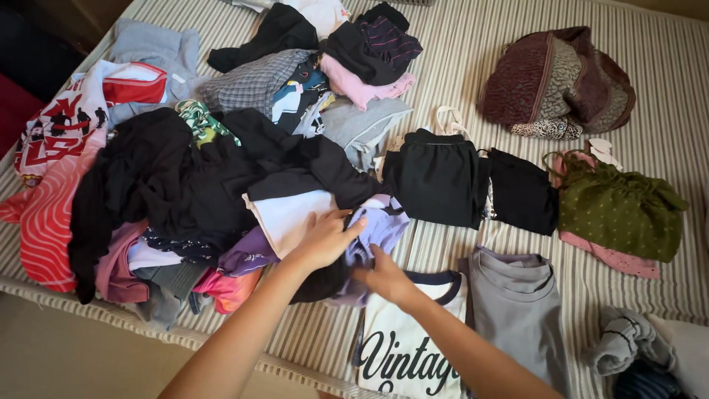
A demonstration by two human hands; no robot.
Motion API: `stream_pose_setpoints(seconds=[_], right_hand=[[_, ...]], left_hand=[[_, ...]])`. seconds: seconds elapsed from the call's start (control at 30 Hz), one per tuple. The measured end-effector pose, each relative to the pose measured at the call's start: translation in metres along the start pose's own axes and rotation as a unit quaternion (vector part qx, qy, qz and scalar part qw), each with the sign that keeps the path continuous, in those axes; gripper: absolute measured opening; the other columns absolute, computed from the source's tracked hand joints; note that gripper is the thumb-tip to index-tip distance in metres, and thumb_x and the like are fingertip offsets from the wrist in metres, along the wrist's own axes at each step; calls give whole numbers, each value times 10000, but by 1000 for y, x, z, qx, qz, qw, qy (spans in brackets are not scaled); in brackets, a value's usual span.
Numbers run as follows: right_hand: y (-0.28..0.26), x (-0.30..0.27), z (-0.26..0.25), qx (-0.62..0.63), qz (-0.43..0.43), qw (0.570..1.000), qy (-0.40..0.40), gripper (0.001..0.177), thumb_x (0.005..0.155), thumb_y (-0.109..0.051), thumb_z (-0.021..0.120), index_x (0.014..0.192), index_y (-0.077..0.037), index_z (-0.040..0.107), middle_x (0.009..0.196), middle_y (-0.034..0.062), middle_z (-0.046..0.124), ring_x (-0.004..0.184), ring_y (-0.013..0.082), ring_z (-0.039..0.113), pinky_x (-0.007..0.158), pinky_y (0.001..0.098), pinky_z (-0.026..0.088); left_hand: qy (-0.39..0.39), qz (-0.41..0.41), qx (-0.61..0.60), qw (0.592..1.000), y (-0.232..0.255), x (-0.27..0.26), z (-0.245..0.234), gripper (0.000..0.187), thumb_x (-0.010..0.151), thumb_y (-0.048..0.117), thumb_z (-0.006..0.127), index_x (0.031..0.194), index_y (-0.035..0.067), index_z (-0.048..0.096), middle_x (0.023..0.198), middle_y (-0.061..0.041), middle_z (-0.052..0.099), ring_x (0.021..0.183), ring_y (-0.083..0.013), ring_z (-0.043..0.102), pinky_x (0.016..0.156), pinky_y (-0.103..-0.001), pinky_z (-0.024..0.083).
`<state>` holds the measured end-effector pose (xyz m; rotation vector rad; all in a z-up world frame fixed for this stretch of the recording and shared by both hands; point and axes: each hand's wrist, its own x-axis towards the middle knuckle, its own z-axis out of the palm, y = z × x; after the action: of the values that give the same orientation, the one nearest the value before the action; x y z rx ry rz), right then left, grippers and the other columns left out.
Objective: Folding various items of laundry on a bed and organizing them into a wooden closet.
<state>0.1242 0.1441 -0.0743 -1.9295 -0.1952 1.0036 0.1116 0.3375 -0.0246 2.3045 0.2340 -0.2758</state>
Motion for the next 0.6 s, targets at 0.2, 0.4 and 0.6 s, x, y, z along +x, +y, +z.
stream_pose_setpoints(seconds=[0.2,0.4,0.6], right_hand=[[-9,-10,-36,4,-74,997,-18,673,893,-178,666,1503,-5,441,1191,168,699,987,208,633,816,315,536],[28,-6,-74,29,-145,989,-25,613,851,-41,602,1453,-40,488,1177,74,718,929,103,644,738,256,534],[-8,-53,-122,14,-39,998,53,557,853,-158,733,1378,-79,565,966,97,724,780,158,617,637,293,486]], left_hand=[[109,223,-15,969,51,-24,-28,748,839,380,682,1522,150,483,1502,-174,471,1376,-369,425,1126,-465,379],[45,325,97,940,86,-42,-19,549,797,279,788,1326,207,664,1352,-90,621,1199,-347,503,1053,-440,436],[83,300,191,931,83,-29,1,419,721,282,833,1101,146,722,1110,-111,675,1137,-346,587,990,-472,465]])
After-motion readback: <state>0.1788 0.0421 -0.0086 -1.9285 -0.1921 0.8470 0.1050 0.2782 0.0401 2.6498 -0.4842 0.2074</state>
